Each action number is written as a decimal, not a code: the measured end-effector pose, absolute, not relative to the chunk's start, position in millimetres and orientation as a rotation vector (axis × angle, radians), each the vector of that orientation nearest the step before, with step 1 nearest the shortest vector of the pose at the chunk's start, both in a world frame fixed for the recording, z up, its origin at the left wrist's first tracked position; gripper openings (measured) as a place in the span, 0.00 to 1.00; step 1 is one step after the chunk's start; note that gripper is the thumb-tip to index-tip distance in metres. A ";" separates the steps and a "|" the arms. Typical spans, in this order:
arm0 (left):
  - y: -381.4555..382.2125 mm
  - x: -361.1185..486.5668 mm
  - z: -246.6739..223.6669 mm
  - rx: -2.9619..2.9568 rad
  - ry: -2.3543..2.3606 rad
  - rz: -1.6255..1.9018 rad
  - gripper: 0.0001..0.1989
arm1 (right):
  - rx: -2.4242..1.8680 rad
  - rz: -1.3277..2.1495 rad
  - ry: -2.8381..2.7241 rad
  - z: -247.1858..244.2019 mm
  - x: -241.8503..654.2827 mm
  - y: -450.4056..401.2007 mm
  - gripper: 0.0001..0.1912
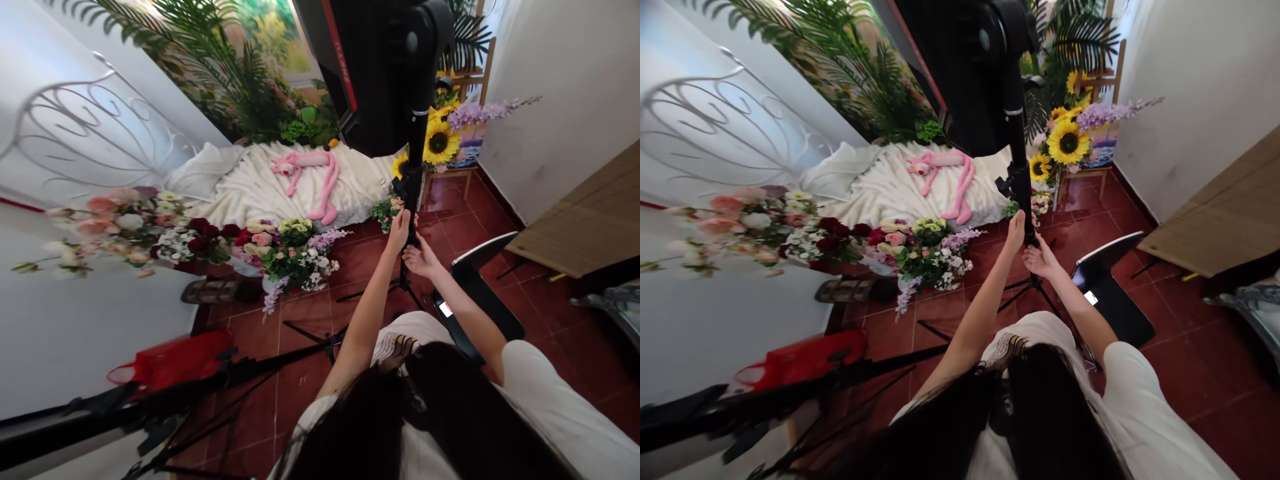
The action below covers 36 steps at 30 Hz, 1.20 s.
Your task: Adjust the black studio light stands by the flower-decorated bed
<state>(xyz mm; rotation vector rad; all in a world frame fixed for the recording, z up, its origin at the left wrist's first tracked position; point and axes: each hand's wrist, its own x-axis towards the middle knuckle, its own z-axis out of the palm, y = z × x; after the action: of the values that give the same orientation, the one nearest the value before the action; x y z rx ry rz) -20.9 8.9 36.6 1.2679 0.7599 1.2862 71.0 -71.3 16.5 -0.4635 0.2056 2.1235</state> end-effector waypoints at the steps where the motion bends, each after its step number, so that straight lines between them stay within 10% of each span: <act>1: 9.2 -21.0 36.4 1.280 0.768 1.296 0.34 | -0.467 2.134 0.189 16.7 71.3 -70.2 0.31; 36: 7.1 -17.4 36.6 1.306 0.853 1.299 0.31 | -0.790 1.948 -0.219 20.6 80.2 -70.0 0.30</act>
<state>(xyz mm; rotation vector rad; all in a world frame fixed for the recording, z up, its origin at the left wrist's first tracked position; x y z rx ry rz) -17.4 7.1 36.6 1.3058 0.8533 1.2992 80.2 -70.0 20.6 -0.7904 -0.2186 1.9478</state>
